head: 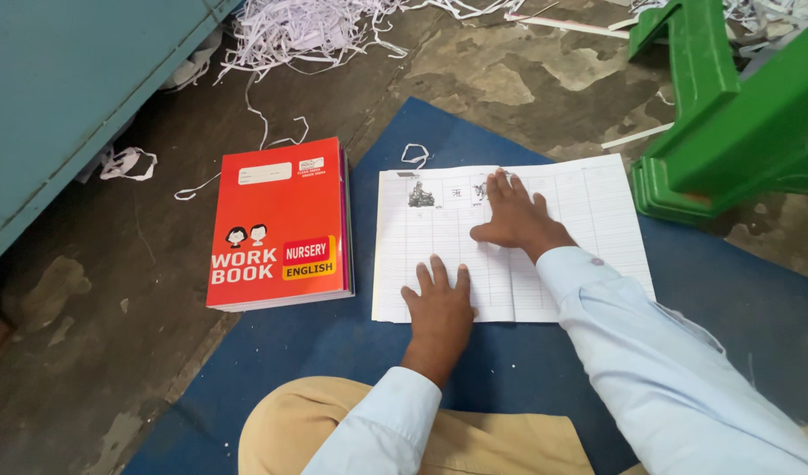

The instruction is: The person sits on the floor and repeatedly presses down on the open pages of a workbook to flatten them. They turn the pages one by one and continue pressing on each new spread.

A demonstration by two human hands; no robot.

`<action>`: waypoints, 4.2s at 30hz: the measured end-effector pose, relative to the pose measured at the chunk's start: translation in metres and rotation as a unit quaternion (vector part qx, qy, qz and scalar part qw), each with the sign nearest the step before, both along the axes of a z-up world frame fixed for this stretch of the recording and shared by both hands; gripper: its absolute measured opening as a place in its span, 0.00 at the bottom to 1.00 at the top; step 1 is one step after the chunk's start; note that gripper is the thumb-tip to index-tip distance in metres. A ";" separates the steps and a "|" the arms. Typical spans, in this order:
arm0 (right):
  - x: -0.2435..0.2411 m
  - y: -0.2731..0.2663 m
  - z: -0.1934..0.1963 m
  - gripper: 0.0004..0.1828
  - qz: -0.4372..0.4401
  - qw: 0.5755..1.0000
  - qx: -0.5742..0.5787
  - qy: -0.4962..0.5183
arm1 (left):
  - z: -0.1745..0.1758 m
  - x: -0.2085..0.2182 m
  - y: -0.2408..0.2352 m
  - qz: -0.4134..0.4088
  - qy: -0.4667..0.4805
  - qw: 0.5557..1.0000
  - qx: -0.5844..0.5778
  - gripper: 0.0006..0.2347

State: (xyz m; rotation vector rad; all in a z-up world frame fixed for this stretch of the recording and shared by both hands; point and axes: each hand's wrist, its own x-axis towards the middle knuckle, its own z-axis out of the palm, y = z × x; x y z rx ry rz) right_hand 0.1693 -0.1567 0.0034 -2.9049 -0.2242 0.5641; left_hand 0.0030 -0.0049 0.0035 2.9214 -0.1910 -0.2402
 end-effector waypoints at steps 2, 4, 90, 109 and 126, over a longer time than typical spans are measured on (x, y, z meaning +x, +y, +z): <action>0.002 0.000 0.005 0.68 0.002 1.000 -0.004 0.005 | -0.001 0.001 -0.001 0.001 0.004 1.000 0.002 0.33; 0.003 0.000 0.009 0.69 0.000 1.000 -0.011 0.017 | -0.001 0.001 -0.001 0.001 0.007 1.000 0.003 0.33; -0.084 0.018 -0.017 0.68 -0.083 0.993 -0.043 -0.076 | -0.001 -0.003 0.001 0.009 -0.023 0.999 -0.030 0.34; -0.103 0.015 -0.009 0.66 -0.063 0.993 -0.053 -0.085 | 0.007 0.001 0.004 0.034 0.001 0.998 -0.054 0.31; -0.133 0.005 -0.023 0.63 -0.029 0.988 -0.034 -0.150 | -0.013 -0.004 0.004 0.016 -0.044 0.999 -0.010 0.34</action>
